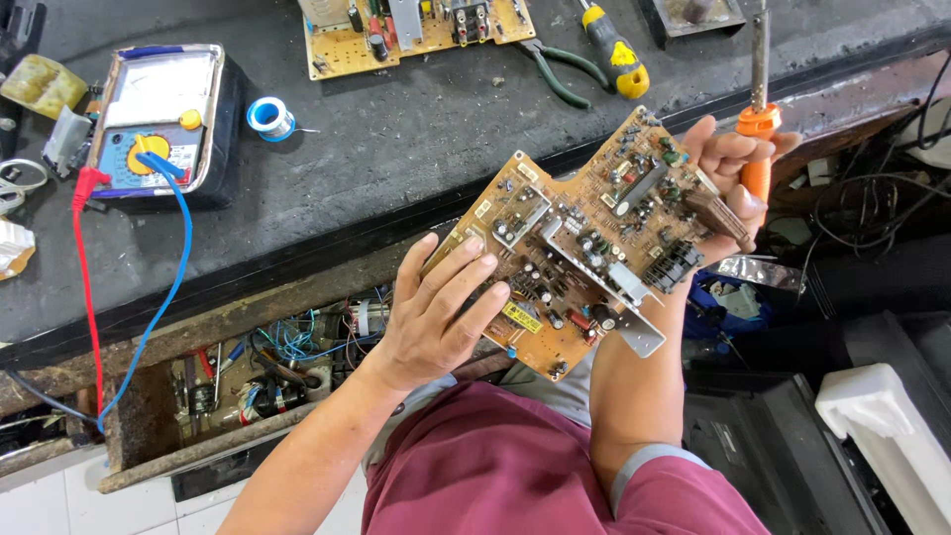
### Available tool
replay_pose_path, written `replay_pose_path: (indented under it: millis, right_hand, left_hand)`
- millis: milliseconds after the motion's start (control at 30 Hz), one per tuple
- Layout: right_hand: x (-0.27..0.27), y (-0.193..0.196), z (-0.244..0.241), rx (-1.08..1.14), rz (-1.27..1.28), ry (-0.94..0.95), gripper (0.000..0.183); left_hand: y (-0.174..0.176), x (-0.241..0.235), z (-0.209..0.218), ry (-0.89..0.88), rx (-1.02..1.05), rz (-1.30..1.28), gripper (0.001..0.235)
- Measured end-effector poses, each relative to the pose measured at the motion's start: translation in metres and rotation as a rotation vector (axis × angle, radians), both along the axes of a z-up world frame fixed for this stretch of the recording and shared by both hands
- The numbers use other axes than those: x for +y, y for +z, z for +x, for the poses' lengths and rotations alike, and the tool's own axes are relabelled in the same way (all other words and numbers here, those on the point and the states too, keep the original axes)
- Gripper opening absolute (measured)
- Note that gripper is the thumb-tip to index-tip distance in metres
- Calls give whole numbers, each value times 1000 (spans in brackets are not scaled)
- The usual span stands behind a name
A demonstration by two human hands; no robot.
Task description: The person uses a soldering iron and a desoldering pump to work on a green circuit board. They also use pliers to remove components and flip the board over to inspect both sides.
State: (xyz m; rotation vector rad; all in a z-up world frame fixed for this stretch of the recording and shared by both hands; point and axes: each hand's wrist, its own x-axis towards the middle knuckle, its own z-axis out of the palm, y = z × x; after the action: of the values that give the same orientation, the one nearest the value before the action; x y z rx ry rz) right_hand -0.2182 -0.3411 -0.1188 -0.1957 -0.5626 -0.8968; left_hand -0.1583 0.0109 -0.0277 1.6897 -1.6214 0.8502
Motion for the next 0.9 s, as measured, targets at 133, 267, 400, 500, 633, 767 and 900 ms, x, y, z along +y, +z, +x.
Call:
replay_pose_path:
  millis: [133,267,400,500,633,767,900]
  right_hand:
    - [-1,-10,5,-59,26,-29,65]
    - [-10,3,-8,72,-105,-115,69]
    - [1,25,-15,-132,-288,-155,75]
    - [-3,24,-17,-323,-301,47,77]
    - [13,43,-21,-52,-348,-326,74]
    - [12,41,-25,24,-418,-216,74]
    - [19,32,-16,-38,-164,-157,65]
  left_hand:
    - [2,-1,0,-9,19,-9,34]
    - [2,-2,5,14,8,14,32]
    - [-1,-6,8,182,-58,3,29]
    - [-6,-6,10,254,-43,-9,26]
    - [-4,-5,12,278,3,9,27]
    - [0,-2,12,241,10,8,29]
    - [5,6,12,174,-39,41,36]
